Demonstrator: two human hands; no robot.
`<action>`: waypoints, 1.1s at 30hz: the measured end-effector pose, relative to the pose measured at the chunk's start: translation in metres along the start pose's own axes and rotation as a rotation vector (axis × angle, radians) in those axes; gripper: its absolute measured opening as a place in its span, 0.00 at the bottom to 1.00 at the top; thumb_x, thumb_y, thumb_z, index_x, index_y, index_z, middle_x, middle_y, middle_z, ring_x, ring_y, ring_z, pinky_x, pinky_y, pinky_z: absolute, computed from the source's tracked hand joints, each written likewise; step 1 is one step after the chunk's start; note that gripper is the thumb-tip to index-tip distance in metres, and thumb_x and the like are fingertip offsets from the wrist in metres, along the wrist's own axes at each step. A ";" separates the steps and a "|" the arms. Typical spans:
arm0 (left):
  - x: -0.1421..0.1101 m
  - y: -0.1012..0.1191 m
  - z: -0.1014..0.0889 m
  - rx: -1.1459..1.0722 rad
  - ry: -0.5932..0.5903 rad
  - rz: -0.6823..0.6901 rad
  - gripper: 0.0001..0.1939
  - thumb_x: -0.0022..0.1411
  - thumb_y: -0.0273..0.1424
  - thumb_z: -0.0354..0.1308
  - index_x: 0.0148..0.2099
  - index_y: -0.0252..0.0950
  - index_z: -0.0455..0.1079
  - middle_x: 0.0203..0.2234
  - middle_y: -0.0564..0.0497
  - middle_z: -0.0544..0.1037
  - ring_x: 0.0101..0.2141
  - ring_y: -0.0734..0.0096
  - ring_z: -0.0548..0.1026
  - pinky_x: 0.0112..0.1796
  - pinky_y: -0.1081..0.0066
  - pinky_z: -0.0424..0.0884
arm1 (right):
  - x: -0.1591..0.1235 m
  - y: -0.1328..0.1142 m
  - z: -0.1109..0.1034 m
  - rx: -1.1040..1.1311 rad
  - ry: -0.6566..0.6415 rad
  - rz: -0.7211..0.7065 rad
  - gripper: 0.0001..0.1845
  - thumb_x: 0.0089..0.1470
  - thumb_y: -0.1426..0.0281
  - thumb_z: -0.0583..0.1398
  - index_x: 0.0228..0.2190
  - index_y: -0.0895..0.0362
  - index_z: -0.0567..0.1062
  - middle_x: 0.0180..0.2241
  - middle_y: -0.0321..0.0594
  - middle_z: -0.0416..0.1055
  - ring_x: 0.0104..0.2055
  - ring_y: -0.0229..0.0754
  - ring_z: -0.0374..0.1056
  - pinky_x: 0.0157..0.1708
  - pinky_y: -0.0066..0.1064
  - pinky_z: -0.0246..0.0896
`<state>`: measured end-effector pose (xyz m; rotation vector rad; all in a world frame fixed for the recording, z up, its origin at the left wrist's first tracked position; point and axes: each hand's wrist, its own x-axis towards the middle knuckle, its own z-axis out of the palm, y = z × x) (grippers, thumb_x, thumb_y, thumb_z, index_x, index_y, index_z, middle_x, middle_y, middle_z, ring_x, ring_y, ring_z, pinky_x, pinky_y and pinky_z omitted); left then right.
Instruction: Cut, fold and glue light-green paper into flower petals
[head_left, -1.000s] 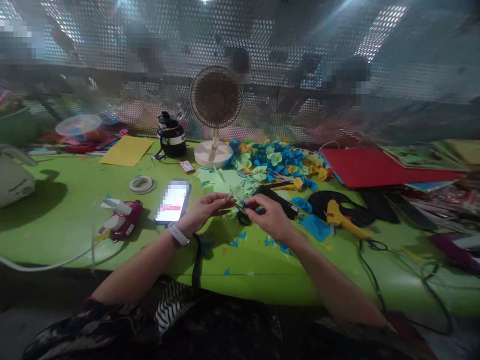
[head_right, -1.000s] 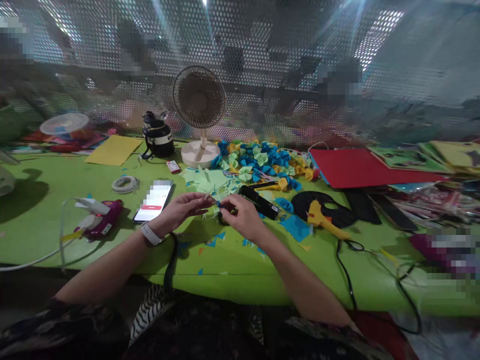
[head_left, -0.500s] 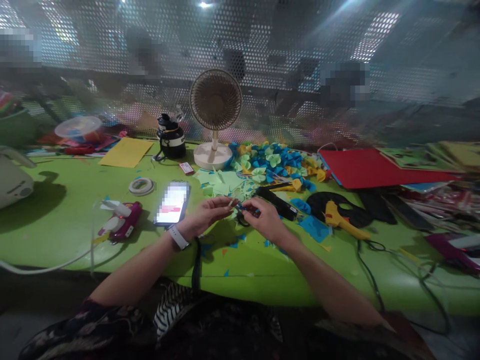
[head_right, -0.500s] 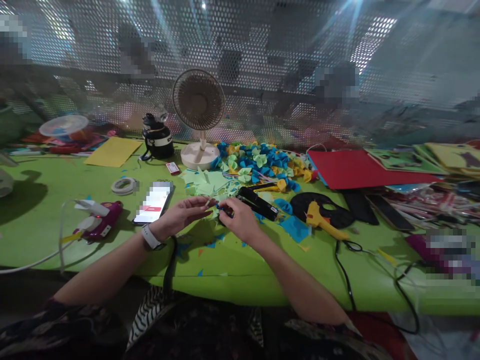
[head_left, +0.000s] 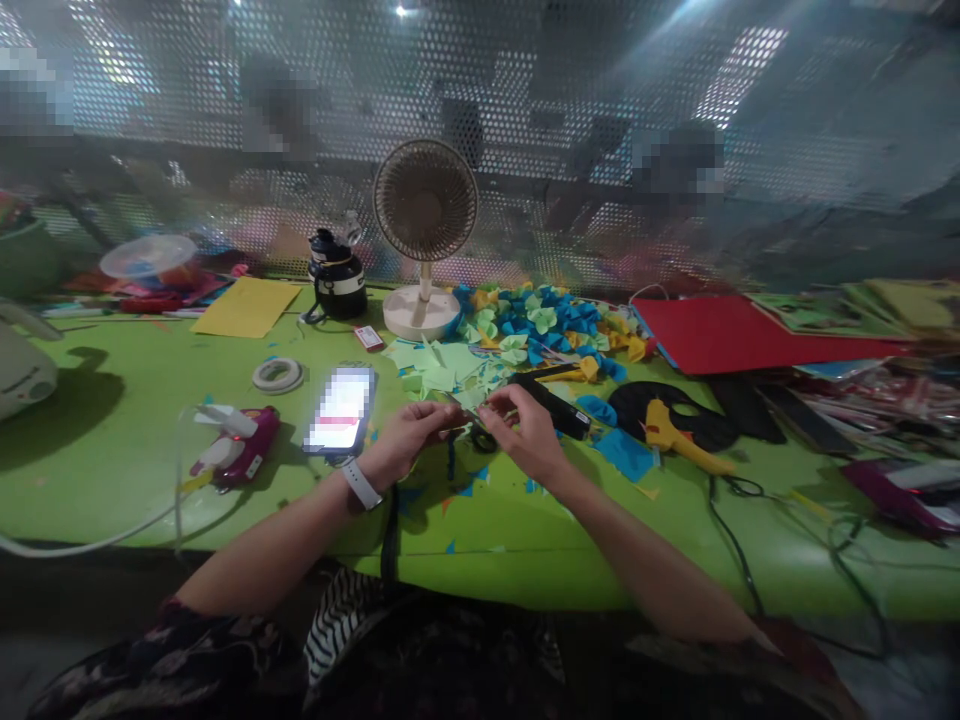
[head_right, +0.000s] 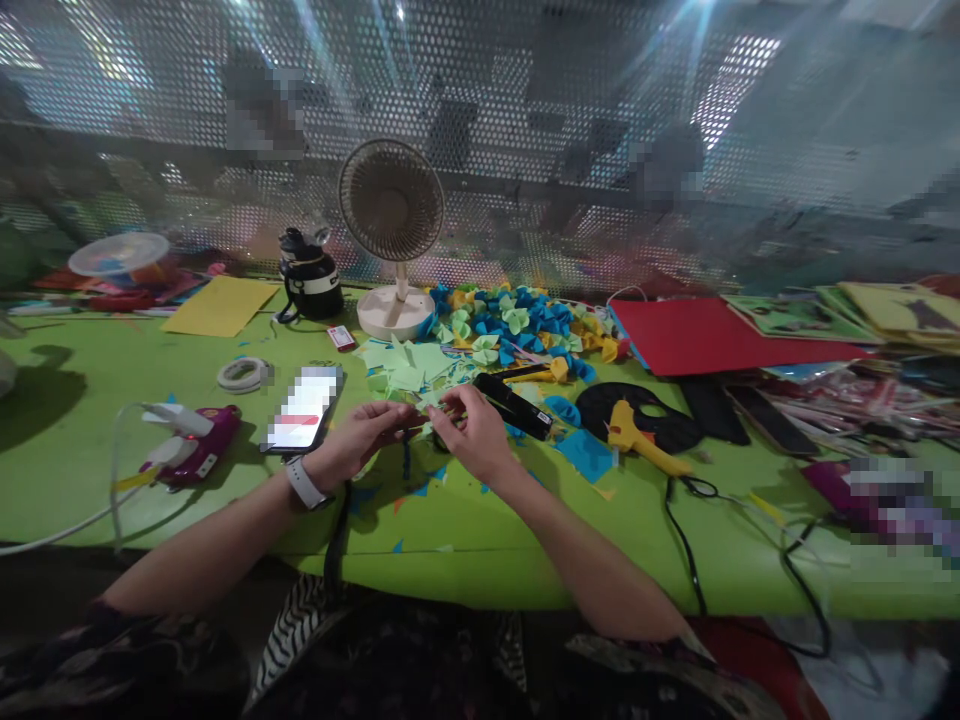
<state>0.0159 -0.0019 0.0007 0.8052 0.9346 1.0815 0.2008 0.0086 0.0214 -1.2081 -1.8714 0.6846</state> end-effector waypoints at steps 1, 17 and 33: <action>0.000 -0.001 0.001 0.016 -0.006 -0.005 0.18 0.45 0.41 0.71 0.32 0.33 0.76 0.32 0.47 0.82 0.37 0.67 0.78 0.37 0.73 0.70 | 0.001 0.000 0.000 0.011 -0.002 0.017 0.13 0.53 0.59 0.58 0.34 0.56 0.70 0.32 0.40 0.71 0.33 0.40 0.67 0.29 0.29 0.61; -0.003 -0.003 0.002 0.094 -0.075 -0.023 0.17 0.47 0.42 0.69 0.33 0.33 0.76 0.32 0.46 0.82 0.36 0.68 0.78 0.35 0.74 0.69 | 0.006 0.007 0.006 0.144 -0.083 0.059 0.12 0.52 0.61 0.57 0.24 0.56 0.69 0.22 0.33 0.64 0.25 0.37 0.59 0.27 0.28 0.54; -0.001 -0.002 0.001 0.050 -0.023 -0.072 0.18 0.46 0.42 0.70 0.33 0.33 0.77 0.30 0.47 0.82 0.33 0.68 0.78 0.36 0.71 0.70 | 0.005 0.010 0.005 0.122 0.017 -0.010 0.12 0.54 0.62 0.57 0.24 0.56 0.70 0.20 0.34 0.64 0.24 0.38 0.60 0.26 0.28 0.57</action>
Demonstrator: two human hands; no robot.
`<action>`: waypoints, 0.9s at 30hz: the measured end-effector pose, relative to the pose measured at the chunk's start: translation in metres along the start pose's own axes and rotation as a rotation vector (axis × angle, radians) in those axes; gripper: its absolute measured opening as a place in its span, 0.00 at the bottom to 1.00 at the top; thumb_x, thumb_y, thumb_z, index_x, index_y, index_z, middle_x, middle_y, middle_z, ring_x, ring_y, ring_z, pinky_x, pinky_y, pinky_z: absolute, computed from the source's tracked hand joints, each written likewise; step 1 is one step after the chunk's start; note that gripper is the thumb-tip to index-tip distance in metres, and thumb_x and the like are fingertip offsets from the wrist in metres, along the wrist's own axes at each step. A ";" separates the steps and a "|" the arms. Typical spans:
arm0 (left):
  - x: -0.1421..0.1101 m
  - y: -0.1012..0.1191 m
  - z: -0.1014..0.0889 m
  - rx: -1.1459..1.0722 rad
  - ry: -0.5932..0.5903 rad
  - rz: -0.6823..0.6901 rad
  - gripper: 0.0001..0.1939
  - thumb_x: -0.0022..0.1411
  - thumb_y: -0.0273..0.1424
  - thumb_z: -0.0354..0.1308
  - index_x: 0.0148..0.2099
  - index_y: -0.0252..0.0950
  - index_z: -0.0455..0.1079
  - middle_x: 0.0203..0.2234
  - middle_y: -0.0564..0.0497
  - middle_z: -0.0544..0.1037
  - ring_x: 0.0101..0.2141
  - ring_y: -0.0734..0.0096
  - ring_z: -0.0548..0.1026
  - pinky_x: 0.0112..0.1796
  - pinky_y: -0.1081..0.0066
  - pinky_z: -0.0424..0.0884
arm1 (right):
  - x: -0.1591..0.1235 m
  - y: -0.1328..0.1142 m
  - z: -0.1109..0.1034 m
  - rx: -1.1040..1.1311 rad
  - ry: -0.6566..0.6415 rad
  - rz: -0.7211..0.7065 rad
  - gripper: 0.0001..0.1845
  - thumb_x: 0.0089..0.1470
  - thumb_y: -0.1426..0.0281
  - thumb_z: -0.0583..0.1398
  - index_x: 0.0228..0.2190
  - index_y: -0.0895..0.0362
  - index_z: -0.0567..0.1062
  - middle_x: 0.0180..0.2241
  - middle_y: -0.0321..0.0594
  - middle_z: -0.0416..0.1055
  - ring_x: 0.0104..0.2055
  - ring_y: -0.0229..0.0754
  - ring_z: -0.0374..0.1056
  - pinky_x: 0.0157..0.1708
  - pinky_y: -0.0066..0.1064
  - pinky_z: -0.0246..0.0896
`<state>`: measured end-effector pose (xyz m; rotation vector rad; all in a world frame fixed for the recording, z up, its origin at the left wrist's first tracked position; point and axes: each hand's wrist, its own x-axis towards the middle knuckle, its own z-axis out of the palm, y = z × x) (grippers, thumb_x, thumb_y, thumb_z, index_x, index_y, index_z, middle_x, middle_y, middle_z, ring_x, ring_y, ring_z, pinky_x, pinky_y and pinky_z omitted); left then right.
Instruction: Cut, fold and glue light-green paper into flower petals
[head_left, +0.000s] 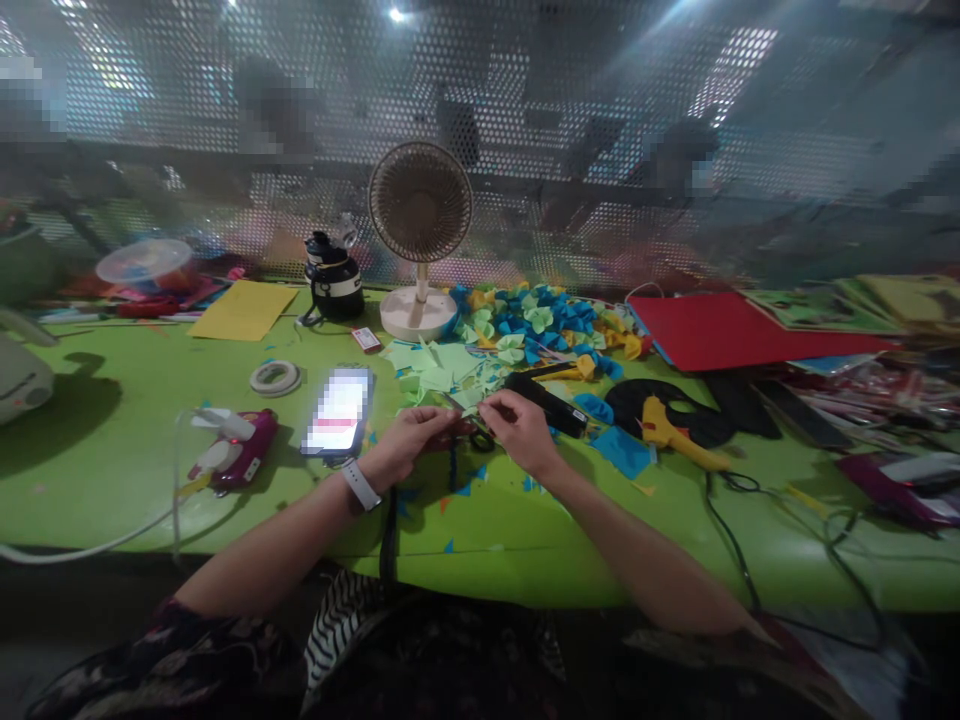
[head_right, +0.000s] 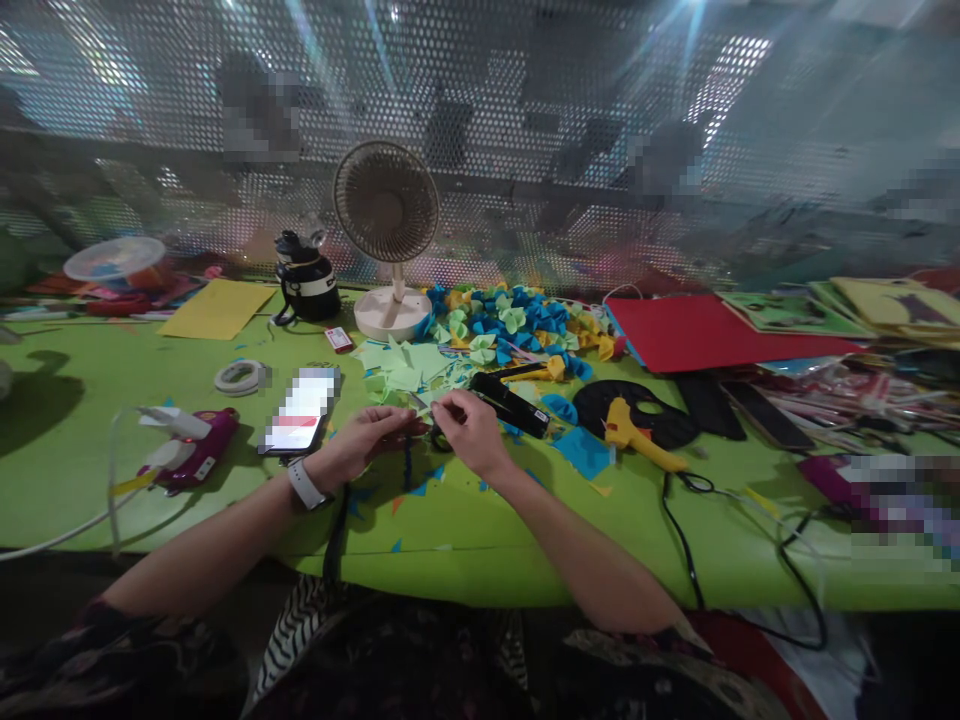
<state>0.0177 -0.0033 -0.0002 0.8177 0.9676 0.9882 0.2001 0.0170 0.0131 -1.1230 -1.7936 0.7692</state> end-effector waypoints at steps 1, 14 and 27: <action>0.000 0.000 0.000 -0.003 0.003 -0.003 0.18 0.46 0.42 0.70 0.33 0.33 0.76 0.30 0.47 0.81 0.33 0.68 0.78 0.36 0.72 0.70 | 0.000 -0.001 -0.001 -0.008 -0.001 0.000 0.12 0.54 0.62 0.57 0.24 0.56 0.70 0.20 0.34 0.64 0.24 0.37 0.60 0.26 0.28 0.57; 0.001 0.000 0.001 -0.180 0.053 0.072 0.15 0.44 0.37 0.72 0.32 0.32 0.76 0.31 0.48 0.82 0.36 0.68 0.78 0.43 0.71 0.70 | -0.017 -0.005 0.021 -0.407 -0.274 -0.074 0.10 0.52 0.63 0.61 0.26 0.56 0.70 0.26 0.37 0.70 0.27 0.37 0.63 0.27 0.28 0.53; 0.003 0.008 -0.006 -0.210 -0.065 0.069 0.12 0.46 0.28 0.71 0.36 0.32 0.78 0.37 0.47 0.82 0.39 0.70 0.78 0.46 0.73 0.69 | -0.009 0.001 0.006 -0.393 -0.267 -0.087 0.10 0.60 0.64 0.54 0.37 0.54 0.73 0.28 0.38 0.74 0.26 0.40 0.66 0.28 0.29 0.55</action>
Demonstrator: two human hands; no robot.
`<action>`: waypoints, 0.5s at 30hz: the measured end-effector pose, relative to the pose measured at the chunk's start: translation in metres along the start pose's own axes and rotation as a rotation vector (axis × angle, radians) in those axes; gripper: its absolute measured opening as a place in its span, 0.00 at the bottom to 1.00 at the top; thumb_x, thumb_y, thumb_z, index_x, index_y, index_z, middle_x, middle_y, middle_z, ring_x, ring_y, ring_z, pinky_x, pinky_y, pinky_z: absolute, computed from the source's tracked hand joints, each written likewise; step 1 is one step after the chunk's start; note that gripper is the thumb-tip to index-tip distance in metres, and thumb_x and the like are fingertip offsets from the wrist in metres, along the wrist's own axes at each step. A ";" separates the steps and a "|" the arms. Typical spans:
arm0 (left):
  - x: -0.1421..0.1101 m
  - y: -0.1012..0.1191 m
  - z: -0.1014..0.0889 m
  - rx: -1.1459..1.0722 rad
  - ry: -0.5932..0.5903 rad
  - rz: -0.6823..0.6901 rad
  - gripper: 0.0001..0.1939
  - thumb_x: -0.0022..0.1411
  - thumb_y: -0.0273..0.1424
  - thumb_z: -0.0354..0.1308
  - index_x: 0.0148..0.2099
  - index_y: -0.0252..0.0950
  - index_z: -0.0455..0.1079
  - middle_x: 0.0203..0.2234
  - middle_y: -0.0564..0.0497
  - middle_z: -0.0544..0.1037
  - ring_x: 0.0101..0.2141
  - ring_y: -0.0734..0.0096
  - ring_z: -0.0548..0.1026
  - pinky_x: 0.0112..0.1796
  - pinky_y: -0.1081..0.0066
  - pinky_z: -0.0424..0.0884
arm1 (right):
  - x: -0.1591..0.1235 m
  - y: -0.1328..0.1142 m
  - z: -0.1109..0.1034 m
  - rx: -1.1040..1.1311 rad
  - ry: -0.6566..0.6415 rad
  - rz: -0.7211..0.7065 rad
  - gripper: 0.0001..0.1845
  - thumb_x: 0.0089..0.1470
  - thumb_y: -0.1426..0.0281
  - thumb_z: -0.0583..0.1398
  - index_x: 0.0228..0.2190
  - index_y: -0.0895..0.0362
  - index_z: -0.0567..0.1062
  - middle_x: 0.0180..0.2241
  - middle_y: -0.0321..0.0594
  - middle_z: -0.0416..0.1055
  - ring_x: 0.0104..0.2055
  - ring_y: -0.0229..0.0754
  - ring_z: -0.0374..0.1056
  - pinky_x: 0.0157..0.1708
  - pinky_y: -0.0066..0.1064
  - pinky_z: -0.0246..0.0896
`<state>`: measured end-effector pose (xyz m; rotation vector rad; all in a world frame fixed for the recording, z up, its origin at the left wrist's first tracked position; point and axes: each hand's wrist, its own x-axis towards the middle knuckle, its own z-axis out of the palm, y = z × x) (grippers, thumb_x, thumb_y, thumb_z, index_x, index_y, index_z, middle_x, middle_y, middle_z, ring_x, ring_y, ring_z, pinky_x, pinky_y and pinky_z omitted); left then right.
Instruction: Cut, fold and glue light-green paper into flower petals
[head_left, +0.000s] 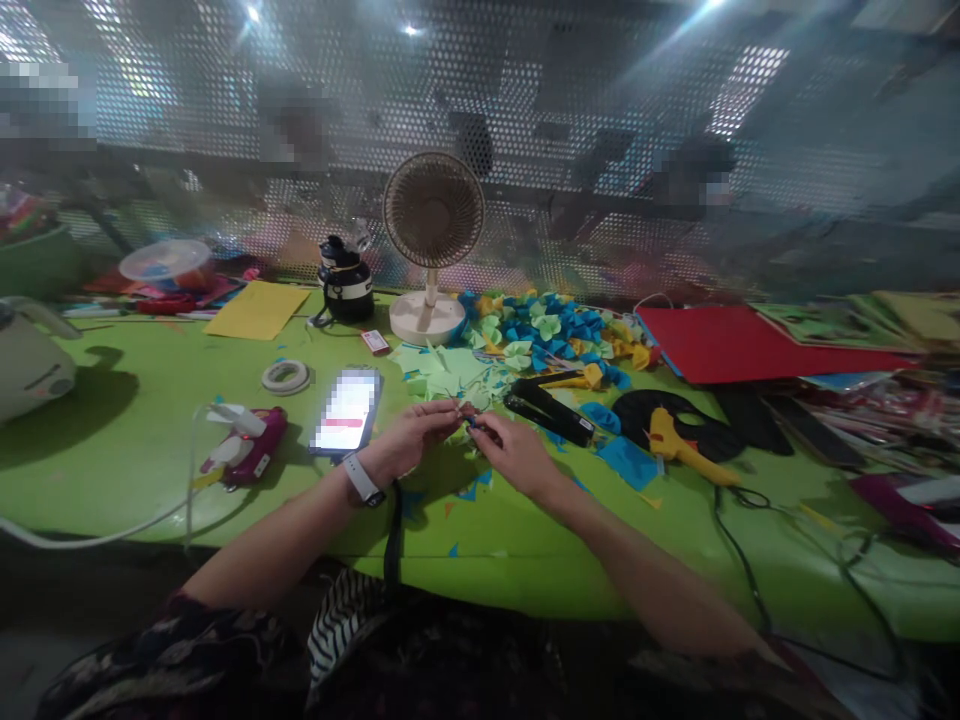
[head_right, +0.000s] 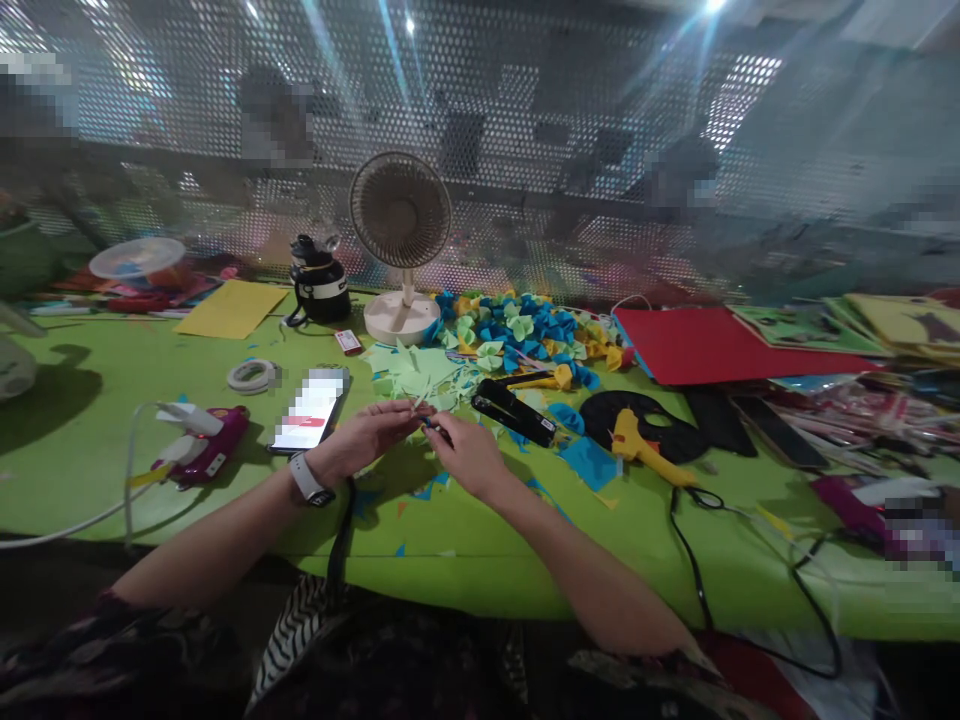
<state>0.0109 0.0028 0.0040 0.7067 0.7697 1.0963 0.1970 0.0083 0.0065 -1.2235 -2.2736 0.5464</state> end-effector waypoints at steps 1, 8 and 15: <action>0.000 0.001 -0.001 0.006 -0.008 -0.009 0.13 0.46 0.26 0.70 0.37 0.32 0.78 0.37 0.47 0.82 0.38 0.71 0.78 0.46 0.73 0.69 | 0.000 0.001 -0.003 0.001 0.011 -0.017 0.11 0.60 0.64 0.53 0.35 0.54 0.73 0.28 0.38 0.74 0.26 0.40 0.66 0.28 0.29 0.55; 0.002 -0.003 -0.005 0.022 0.034 -0.025 0.15 0.44 0.24 0.71 0.38 0.33 0.79 0.36 0.48 0.82 0.36 0.75 0.78 0.46 0.75 0.70 | 0.002 0.002 -0.013 0.032 0.044 -0.080 0.13 0.60 0.63 0.53 0.32 0.54 0.74 0.27 0.38 0.74 0.26 0.39 0.65 0.29 0.29 0.56; 0.002 -0.004 -0.003 0.050 0.037 -0.023 0.15 0.44 0.25 0.71 0.38 0.33 0.79 0.37 0.47 0.82 0.37 0.72 0.78 0.46 0.73 0.70 | -0.001 0.001 -0.006 -0.016 0.056 -0.087 0.10 0.59 0.66 0.54 0.33 0.55 0.74 0.30 0.39 0.75 0.27 0.39 0.65 0.28 0.29 0.55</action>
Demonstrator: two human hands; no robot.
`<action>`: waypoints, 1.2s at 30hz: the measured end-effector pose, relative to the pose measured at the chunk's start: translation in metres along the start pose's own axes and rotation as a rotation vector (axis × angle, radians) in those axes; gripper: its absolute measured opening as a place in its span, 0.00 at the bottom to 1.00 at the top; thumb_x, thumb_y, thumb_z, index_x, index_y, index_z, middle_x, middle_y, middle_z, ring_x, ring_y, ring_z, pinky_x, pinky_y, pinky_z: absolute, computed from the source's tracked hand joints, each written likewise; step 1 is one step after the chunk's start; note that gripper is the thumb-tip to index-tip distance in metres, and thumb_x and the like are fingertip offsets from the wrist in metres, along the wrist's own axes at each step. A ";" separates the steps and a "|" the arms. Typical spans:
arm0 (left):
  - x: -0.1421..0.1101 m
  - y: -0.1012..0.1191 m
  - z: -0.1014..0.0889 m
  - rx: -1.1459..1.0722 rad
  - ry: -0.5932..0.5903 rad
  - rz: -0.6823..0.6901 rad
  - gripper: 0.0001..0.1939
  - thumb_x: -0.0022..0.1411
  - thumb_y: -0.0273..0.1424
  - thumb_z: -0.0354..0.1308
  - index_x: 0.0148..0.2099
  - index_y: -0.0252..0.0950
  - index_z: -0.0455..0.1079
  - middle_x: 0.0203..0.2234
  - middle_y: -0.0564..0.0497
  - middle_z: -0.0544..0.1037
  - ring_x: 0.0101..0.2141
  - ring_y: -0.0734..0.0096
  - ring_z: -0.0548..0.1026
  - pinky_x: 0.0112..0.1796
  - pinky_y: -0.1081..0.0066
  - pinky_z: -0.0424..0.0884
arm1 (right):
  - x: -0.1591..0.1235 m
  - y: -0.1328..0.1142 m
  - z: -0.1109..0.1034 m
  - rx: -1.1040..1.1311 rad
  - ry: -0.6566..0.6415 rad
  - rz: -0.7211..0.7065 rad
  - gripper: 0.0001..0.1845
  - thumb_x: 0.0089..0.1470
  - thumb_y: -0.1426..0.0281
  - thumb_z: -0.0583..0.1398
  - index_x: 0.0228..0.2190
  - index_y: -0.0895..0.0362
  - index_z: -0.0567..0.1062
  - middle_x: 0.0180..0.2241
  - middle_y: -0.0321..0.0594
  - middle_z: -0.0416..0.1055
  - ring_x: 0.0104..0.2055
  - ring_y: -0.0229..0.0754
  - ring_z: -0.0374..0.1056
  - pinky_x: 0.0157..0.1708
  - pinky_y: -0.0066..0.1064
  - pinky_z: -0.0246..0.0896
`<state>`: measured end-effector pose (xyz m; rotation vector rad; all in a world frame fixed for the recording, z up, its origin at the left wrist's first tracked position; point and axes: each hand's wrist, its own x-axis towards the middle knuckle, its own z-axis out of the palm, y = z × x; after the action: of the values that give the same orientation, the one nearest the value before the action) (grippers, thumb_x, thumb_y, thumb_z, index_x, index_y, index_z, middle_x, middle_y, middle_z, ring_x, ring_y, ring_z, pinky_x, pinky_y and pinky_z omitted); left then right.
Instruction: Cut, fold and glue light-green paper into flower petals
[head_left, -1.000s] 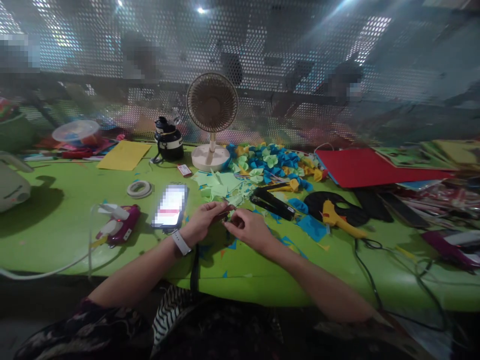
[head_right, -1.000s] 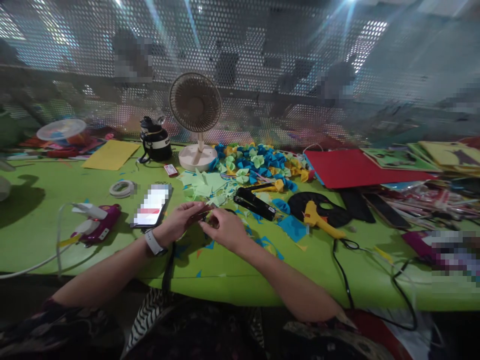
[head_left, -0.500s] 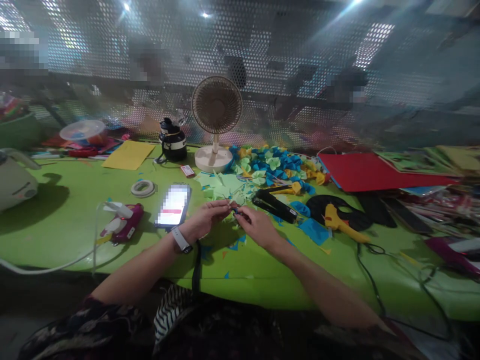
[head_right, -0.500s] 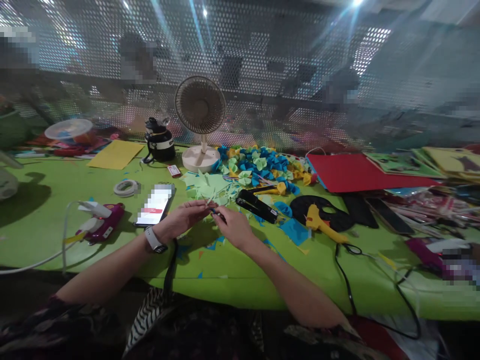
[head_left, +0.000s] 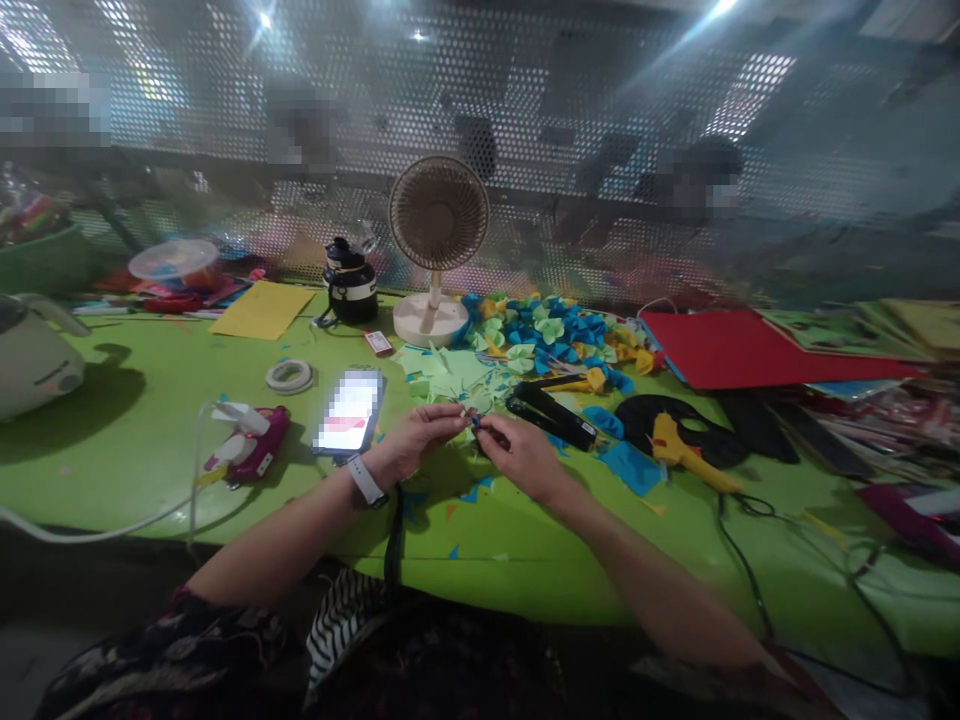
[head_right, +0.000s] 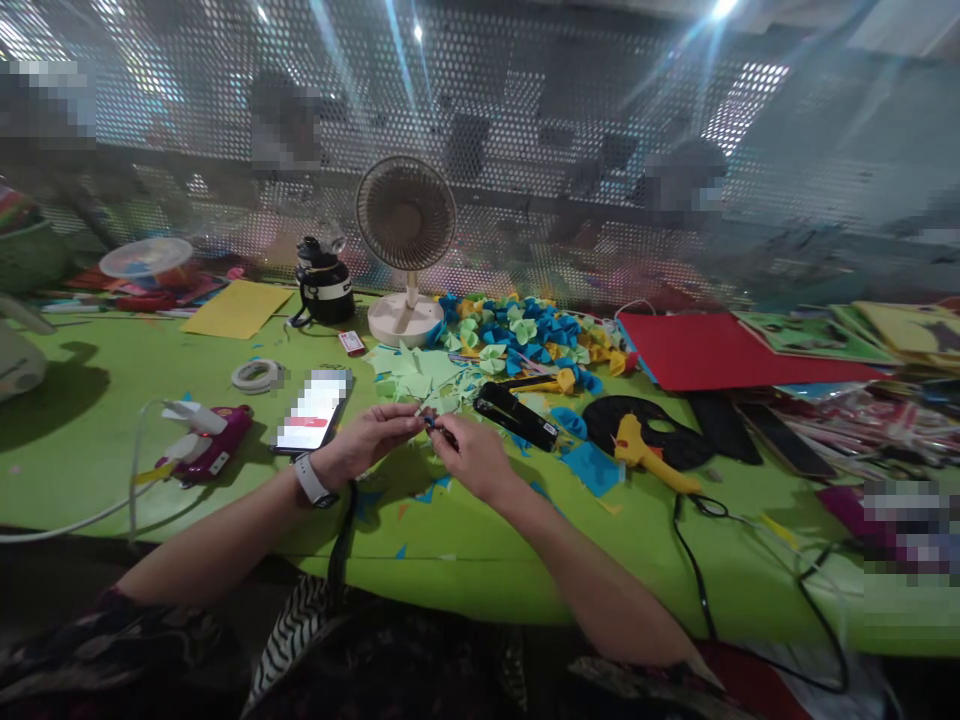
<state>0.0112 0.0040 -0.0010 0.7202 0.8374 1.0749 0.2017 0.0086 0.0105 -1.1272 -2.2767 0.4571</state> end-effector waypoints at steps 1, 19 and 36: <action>0.000 0.000 0.000 0.003 -0.007 0.007 0.15 0.44 0.26 0.71 0.38 0.32 0.79 0.37 0.47 0.82 0.37 0.72 0.78 0.46 0.73 0.70 | 0.000 0.000 0.000 -0.007 0.000 -0.008 0.10 0.59 0.65 0.54 0.33 0.55 0.74 0.30 0.39 0.75 0.27 0.39 0.66 0.28 0.29 0.55; -0.002 0.004 0.002 -0.061 -0.034 0.069 0.13 0.47 0.29 0.70 0.37 0.32 0.78 0.37 0.46 0.82 0.41 0.70 0.78 0.52 0.71 0.67 | -0.001 0.001 0.000 -0.054 0.048 -0.049 0.11 0.59 0.65 0.55 0.35 0.57 0.76 0.31 0.41 0.77 0.29 0.40 0.70 0.30 0.28 0.59; -0.002 0.008 -0.002 -0.054 -0.127 0.055 0.11 0.49 0.26 0.68 0.38 0.31 0.77 0.40 0.44 0.81 0.46 0.65 0.77 0.53 0.66 0.65 | 0.000 0.008 -0.005 -0.116 0.078 -0.165 0.13 0.62 0.66 0.54 0.37 0.56 0.77 0.37 0.42 0.78 0.39 0.43 0.74 0.38 0.30 0.65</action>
<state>0.0057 0.0047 0.0052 0.7619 0.6811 1.0849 0.2094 0.0136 0.0108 -0.9837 -2.3291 0.2152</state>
